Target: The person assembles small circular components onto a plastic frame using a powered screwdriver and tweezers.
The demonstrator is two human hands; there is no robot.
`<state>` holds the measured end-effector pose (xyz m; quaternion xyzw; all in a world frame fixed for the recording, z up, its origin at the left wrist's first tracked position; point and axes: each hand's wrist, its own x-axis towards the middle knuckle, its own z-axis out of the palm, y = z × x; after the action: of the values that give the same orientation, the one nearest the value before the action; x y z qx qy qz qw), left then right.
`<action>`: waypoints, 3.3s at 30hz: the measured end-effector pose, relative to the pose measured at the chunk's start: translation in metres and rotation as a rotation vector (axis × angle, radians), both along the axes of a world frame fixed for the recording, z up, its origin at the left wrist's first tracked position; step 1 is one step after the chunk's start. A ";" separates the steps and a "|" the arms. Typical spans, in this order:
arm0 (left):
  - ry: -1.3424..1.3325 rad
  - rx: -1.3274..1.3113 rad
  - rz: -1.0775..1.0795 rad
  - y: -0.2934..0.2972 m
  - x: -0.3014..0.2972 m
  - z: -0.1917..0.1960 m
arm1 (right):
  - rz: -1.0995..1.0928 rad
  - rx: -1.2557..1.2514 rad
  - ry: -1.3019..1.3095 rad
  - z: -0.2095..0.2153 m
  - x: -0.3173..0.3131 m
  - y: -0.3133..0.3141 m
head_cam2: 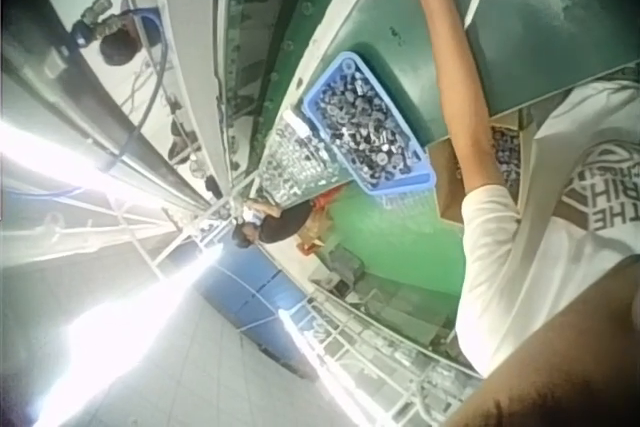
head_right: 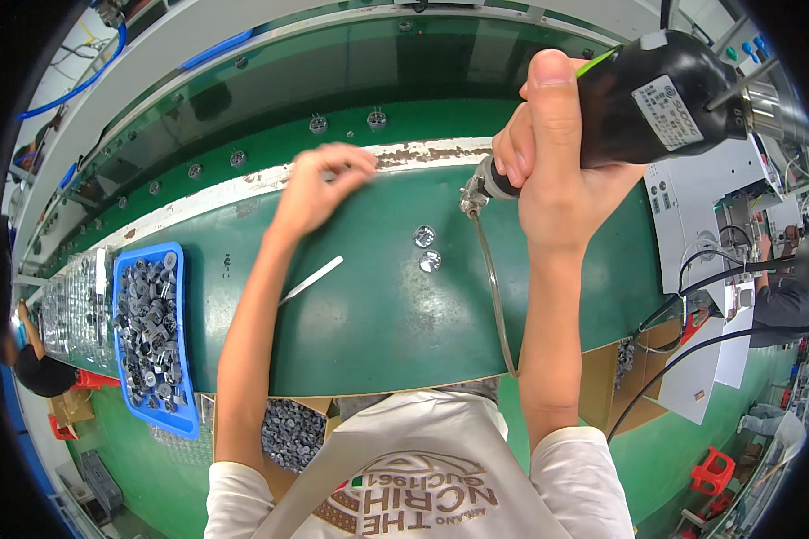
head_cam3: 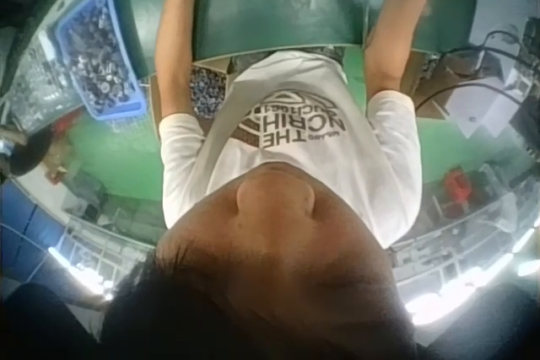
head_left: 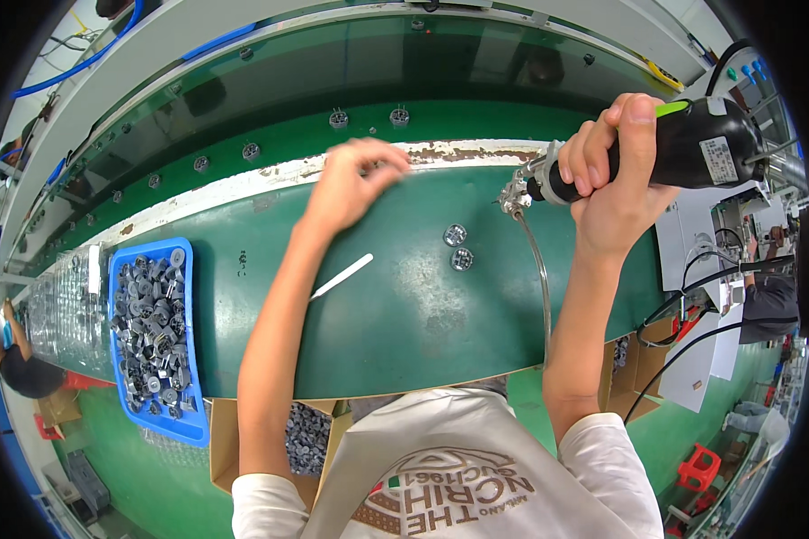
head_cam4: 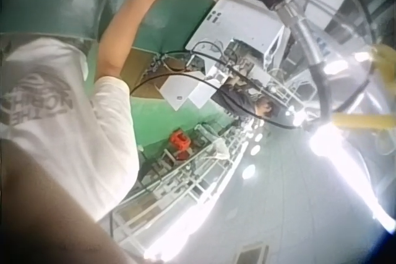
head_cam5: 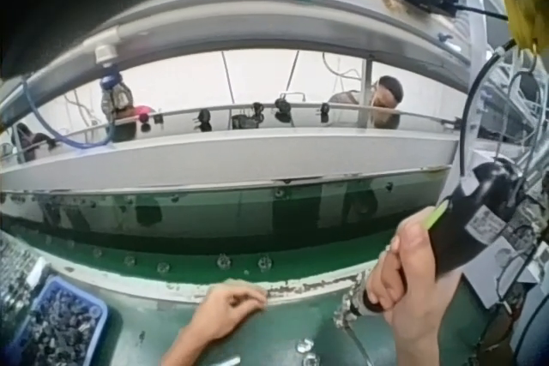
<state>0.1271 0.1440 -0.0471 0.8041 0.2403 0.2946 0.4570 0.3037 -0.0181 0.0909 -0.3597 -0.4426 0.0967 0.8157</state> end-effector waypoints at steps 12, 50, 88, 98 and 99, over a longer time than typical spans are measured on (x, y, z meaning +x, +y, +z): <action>0.315 0.604 0.556 0.063 0.019 -0.026 | -0.044 -0.098 -0.111 -0.003 -0.005 0.011; 0.001 0.551 -0.084 -0.061 0.019 -0.031 | 0.028 -0.232 -0.088 -0.030 -0.021 0.027; -0.012 0.213 -0.084 -0.072 0.028 -0.032 | 0.085 -0.089 0.036 -0.025 -0.023 0.030; -0.011 0.237 -0.082 -0.072 0.028 -0.032 | -0.001 -0.187 -0.078 -0.031 -0.022 0.034; -0.011 0.236 -0.084 -0.072 0.028 -0.032 | 0.006 -0.187 -0.075 -0.031 -0.022 0.034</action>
<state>0.1550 0.0718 -0.0793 0.8600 0.1676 0.3059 0.3725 0.2812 0.0160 0.0603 -0.4363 -0.4630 0.1268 0.7610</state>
